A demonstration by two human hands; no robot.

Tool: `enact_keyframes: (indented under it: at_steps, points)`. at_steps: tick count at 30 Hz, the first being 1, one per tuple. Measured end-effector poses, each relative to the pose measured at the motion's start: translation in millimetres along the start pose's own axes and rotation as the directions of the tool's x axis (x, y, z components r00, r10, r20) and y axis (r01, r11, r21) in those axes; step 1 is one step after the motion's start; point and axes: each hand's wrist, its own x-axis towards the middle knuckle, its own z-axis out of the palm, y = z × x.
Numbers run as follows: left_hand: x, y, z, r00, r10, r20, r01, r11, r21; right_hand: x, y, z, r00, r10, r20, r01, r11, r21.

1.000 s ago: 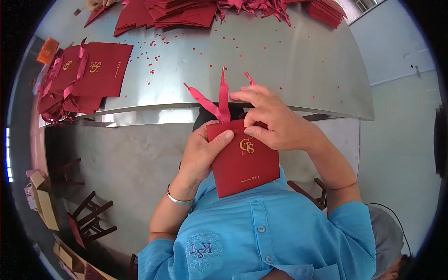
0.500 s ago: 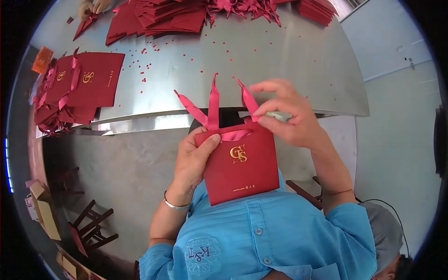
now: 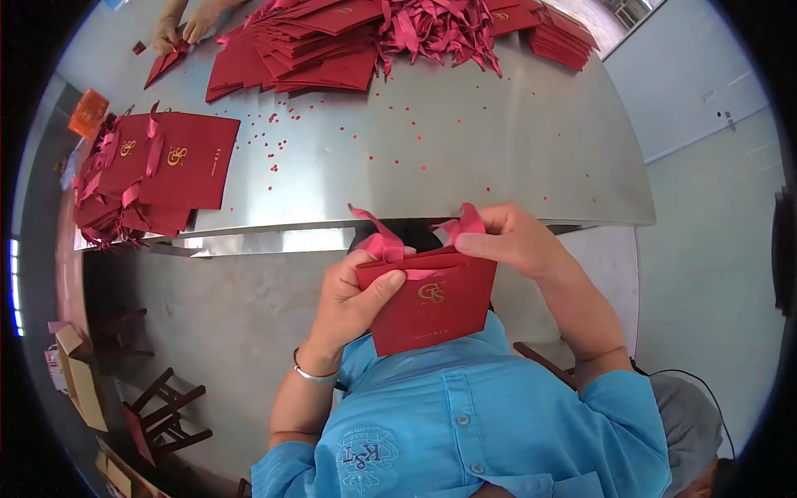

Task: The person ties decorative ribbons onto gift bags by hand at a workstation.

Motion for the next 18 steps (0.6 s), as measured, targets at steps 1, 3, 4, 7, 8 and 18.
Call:
enact_keyframes:
  at_steps: [1, 3, 4, 7, 8, 18]
  points:
    - [0.8, -2.2, 0.4, 1.0, 0.007, 0.009, -0.007, 1.0, 0.021, 1.6, 0.0, 2.4, 1.0, 0.0, 0.001, 0.0, 1.0, 0.0]
    - [-1.5, -8.8, 0.9, 1.0, 0.005, -0.022, -0.005, 1.0, -0.009, 5.8, -0.3, 6.5, 0.999, -0.031, -0.017, 0.031, 0.999, 0.018]
    - [-3.4, -11.1, 0.3, 0.999, -0.001, -0.052, -0.002, 0.999, -0.041, 7.3, -0.2, 8.6, 0.999, -0.032, -0.006, 0.032, 0.999, 0.018]
    - [-6.6, -11.8, -3.5, 0.998, -0.027, -0.052, 0.025, 0.999, -0.043, 9.3, 0.6, 15.9, 0.998, -0.017, -0.057, 0.022, 0.997, 0.076]
    - [-6.3, -9.2, -2.2, 0.998, -0.021, -0.057, 0.019, 0.999, -0.038, 8.9, -0.4, 17.7, 0.997, -0.036, -0.071, 0.039, 0.998, 0.042]
    - [-3.1, 8.0, -1.9, 0.997, 0.003, -0.074, 0.01, 0.985, 0.175, 11.6, 0.3, 17.4, 0.931, -0.345, 0.118, 0.356, 0.931, -0.082]
